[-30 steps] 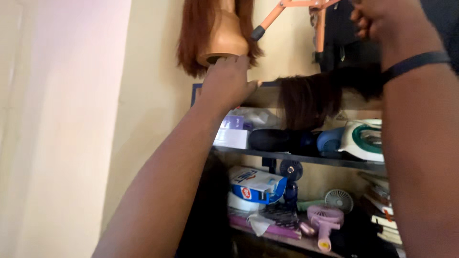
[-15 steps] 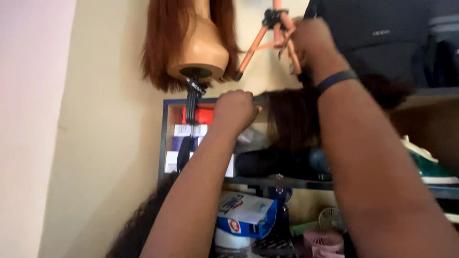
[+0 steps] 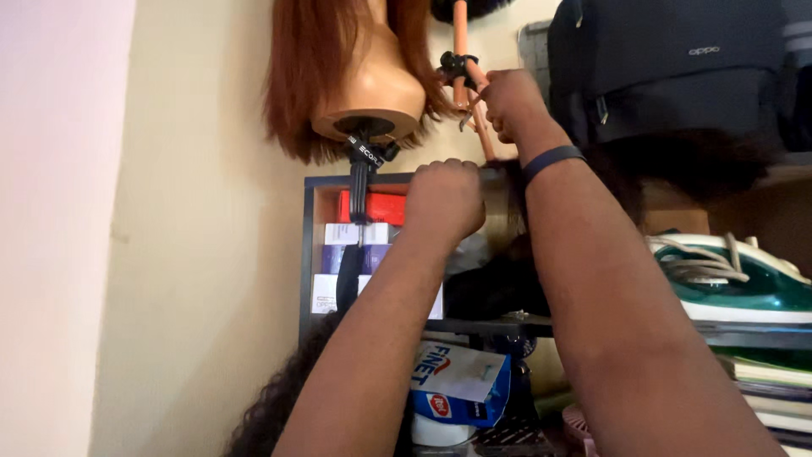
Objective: The person adjusts the legs and pole of a wig stand, places it near a bed, and then brushes a dark wig with a pink hairbrush before placing the wig onto a shelf.
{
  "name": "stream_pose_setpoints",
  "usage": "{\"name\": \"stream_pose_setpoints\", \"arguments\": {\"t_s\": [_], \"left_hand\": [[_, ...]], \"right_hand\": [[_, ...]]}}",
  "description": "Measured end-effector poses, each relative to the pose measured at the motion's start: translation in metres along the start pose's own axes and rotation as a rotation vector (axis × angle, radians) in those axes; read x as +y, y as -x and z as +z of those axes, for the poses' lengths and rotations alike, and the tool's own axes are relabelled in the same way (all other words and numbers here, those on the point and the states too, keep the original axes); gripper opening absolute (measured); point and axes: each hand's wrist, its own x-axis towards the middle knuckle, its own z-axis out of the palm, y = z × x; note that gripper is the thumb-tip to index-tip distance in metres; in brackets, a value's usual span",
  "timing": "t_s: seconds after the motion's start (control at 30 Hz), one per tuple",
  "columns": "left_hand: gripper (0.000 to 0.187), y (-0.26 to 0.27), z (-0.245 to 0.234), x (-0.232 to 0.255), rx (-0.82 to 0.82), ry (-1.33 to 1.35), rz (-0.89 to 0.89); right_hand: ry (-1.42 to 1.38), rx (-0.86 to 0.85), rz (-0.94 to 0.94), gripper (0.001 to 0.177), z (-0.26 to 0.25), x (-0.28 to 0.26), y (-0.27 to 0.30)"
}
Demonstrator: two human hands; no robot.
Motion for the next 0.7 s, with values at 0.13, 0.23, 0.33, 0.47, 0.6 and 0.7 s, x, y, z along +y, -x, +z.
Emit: {"name": "stream_pose_setpoints", "arguments": {"t_s": [0.13,0.23,0.33,0.47,0.6,0.7], "left_hand": [[0.021,0.0,-0.003,0.002,0.008,-0.002,0.005],[0.023,0.002,-0.008,0.004,0.0,0.022,-0.017],[0.028,0.003,-0.008,0.005,0.012,0.033,-0.025],[0.019,0.003,-0.004,0.005,0.036,0.009,-0.023],[0.019,0.002,-0.005,0.005,0.006,0.05,-0.046],[0.019,-0.003,-0.008,0.007,-0.067,0.042,-0.049]], "right_hand": [[-1.896,-0.118,0.703,0.014,-0.033,-0.026,0.017],[-1.908,-0.127,0.69,0.015,-0.045,-0.037,0.024],[-1.87,-0.202,0.649,0.012,-0.042,-0.038,0.024],[-1.931,-0.192,0.7,0.016,-0.034,-0.046,0.021],[-1.834,-0.238,0.616,0.018,-0.011,-0.041,0.007],[-1.486,-0.238,0.597,0.038,0.024,-0.041,-0.009]]}}
